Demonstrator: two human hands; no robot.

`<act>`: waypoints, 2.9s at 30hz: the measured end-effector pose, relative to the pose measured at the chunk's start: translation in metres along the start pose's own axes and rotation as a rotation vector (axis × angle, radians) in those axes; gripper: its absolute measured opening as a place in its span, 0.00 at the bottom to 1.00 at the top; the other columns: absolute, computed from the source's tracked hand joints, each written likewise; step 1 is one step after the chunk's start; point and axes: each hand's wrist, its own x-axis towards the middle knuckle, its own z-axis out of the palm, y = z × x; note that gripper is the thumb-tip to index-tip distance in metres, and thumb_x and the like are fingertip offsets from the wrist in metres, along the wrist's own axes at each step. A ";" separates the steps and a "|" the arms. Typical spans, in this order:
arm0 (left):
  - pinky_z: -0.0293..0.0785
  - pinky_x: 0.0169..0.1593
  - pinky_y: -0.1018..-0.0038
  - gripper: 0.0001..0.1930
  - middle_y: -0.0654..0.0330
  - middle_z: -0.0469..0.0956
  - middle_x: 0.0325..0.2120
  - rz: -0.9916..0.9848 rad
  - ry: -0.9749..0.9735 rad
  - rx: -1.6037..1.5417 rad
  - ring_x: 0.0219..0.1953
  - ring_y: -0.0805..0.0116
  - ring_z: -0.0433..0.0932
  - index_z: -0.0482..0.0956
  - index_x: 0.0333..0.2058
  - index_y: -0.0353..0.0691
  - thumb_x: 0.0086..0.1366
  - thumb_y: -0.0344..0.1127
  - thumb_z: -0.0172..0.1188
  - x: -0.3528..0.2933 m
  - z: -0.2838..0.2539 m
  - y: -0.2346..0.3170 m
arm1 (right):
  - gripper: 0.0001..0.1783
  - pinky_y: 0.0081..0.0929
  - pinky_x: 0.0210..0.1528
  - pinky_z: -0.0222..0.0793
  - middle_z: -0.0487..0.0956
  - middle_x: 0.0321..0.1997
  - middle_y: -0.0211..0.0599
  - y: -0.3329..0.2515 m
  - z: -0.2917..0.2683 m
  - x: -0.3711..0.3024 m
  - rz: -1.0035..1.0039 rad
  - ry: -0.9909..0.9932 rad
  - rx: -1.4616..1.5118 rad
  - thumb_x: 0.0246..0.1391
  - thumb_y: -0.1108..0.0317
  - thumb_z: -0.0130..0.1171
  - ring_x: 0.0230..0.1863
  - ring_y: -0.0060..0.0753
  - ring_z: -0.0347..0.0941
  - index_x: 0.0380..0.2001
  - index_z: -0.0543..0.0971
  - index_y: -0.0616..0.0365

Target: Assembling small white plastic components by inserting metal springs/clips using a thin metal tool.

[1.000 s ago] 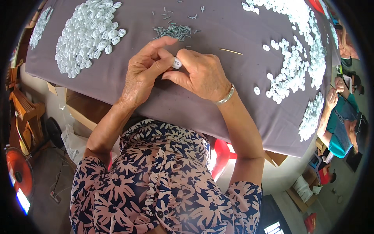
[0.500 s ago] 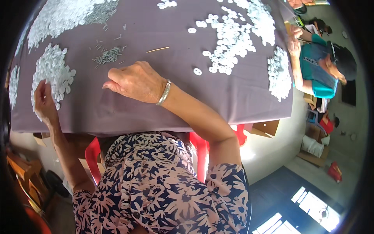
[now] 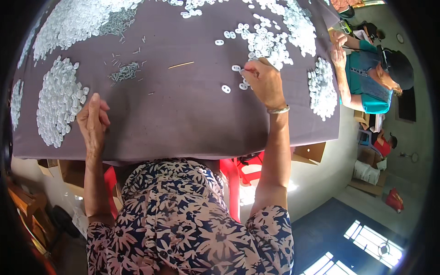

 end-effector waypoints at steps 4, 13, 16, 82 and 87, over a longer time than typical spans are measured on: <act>0.46 0.18 0.80 0.25 0.72 0.60 0.09 0.036 -0.035 -0.027 0.12 0.85 0.55 0.72 0.16 0.38 0.69 0.49 0.55 0.002 0.007 -0.012 | 0.07 0.22 0.28 0.67 0.75 0.26 0.31 -0.010 0.000 0.000 0.044 0.003 -0.116 0.46 0.72 0.66 0.24 0.22 0.70 0.30 0.79 0.61; 0.45 0.19 0.80 0.25 0.74 0.57 0.10 0.084 -0.015 -0.096 0.14 0.86 0.53 0.71 0.16 0.38 0.70 0.46 0.54 -0.001 0.008 -0.010 | 0.04 0.20 0.26 0.64 0.72 0.18 0.28 -0.015 0.011 0.013 0.044 -0.063 -0.055 0.45 0.76 0.62 0.22 0.17 0.66 0.26 0.76 0.61; 0.45 0.20 0.80 0.24 0.75 0.57 0.11 0.077 -0.033 -0.101 0.15 0.86 0.53 0.71 0.16 0.38 0.70 0.45 0.54 -0.003 0.008 -0.010 | 0.04 0.18 0.25 0.62 0.72 0.18 0.24 -0.031 0.018 0.023 0.014 0.013 0.121 0.46 0.77 0.62 0.22 0.14 0.64 0.25 0.76 0.60; 0.76 0.34 0.79 0.24 0.59 0.80 0.28 -0.333 -0.534 -0.752 0.30 0.74 0.79 0.67 0.55 0.33 0.62 0.29 0.63 -0.006 0.014 -0.001 | 0.04 0.16 0.28 0.67 0.75 0.29 0.26 -0.161 0.104 0.020 0.067 -0.790 1.259 0.56 0.72 0.61 0.28 0.15 0.70 0.35 0.79 0.60; 0.75 0.38 0.80 0.24 0.63 0.77 0.30 -0.069 -0.339 -0.427 0.33 0.76 0.76 0.67 0.56 0.35 0.62 0.21 0.59 -0.021 0.005 -0.010 | 0.04 0.12 0.23 0.65 0.77 0.24 0.24 -0.164 0.104 0.018 0.020 -0.741 0.942 0.57 0.71 0.61 0.22 0.11 0.68 0.33 0.80 0.61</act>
